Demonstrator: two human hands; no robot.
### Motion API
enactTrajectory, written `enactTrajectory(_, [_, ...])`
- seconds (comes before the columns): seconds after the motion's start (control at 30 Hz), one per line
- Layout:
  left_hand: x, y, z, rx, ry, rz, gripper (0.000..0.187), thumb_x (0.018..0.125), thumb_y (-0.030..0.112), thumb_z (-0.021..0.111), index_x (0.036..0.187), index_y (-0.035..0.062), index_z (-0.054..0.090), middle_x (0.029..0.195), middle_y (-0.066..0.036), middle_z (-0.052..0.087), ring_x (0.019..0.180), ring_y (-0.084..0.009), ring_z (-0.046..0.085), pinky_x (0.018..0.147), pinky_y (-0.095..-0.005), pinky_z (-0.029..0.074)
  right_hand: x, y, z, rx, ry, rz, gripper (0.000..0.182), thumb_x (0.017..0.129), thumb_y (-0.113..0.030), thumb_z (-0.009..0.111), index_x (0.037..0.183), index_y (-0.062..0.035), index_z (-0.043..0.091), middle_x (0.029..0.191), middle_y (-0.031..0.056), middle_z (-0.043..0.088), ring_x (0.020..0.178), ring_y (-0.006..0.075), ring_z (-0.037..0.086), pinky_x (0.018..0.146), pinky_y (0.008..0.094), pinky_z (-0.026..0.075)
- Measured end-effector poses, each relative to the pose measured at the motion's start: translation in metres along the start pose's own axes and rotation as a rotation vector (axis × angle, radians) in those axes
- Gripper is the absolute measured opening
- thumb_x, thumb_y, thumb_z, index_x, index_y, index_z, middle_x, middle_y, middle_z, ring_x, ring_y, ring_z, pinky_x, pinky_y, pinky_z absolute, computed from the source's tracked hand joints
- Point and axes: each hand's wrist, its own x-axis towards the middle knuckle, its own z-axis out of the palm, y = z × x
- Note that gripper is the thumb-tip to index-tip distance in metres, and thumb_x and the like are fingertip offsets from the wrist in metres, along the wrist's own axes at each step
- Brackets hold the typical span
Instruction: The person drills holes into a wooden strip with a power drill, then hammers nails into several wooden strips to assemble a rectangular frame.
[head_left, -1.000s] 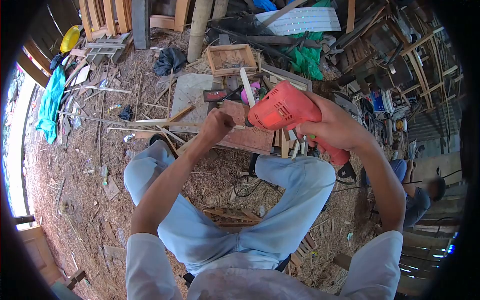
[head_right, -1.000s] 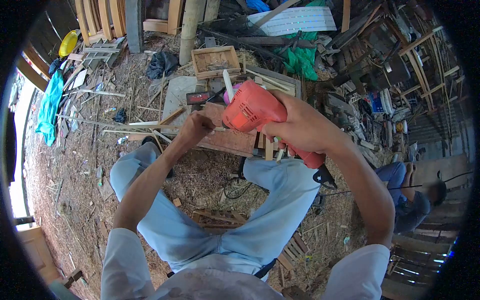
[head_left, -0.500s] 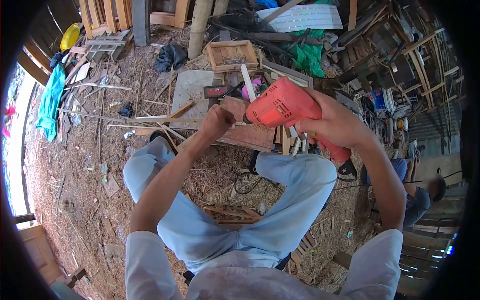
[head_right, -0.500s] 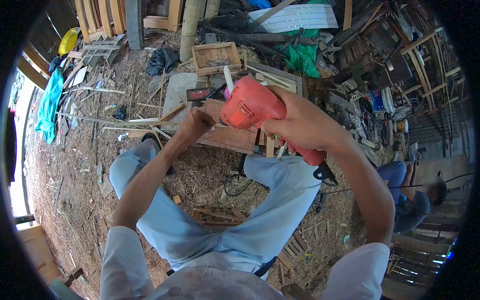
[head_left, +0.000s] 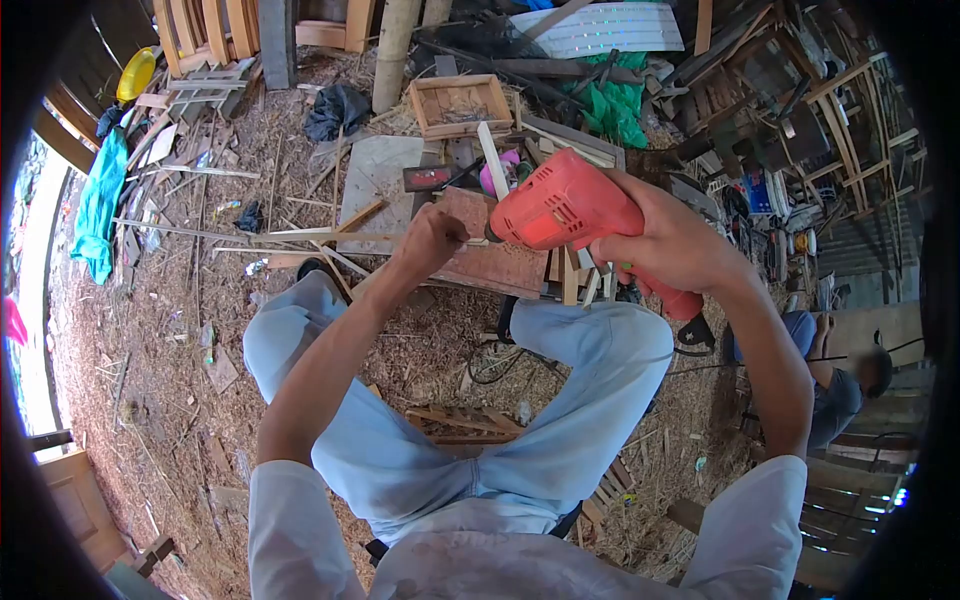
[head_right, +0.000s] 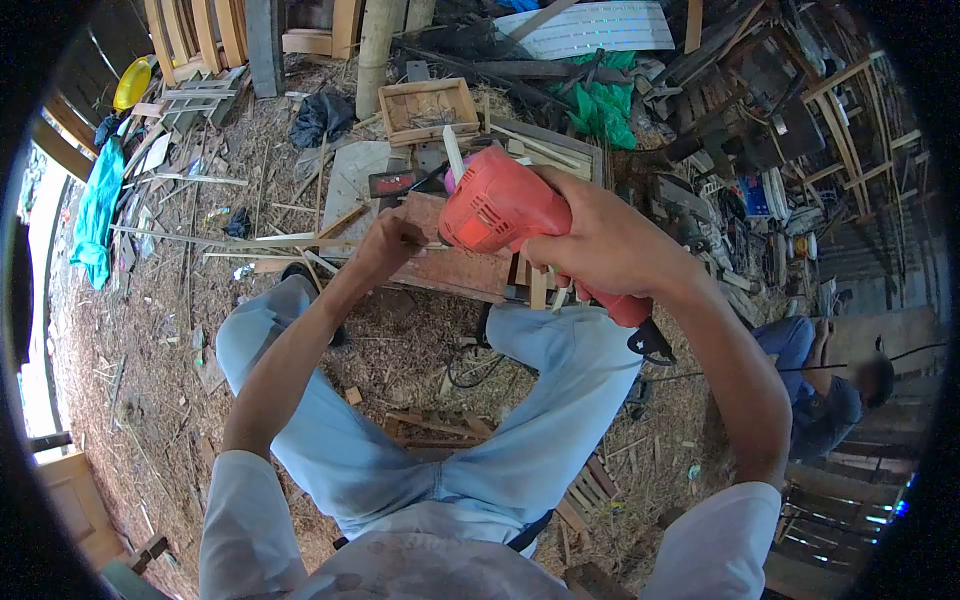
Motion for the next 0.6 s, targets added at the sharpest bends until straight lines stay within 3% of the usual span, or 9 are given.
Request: enactTrajectory(0.6, [0.002,-0.011,0.005,-0.110,-0.025,-0.082,0.012,0.064,-0.001,0.065,0.073,0.0051,0.071,0.079,-0.010,0.068,0.083,-0.0301,0.060,0.077,-0.0376,0.049,0.000,-0.001,-0.001,0.022,-0.007,-0.013,0.071,0.077,-0.012,0.065,0.141,-0.0048,0.033,0.088,0.0062,0.062,0.060,0.0099,0.057,0.048,0.0255,0.048])
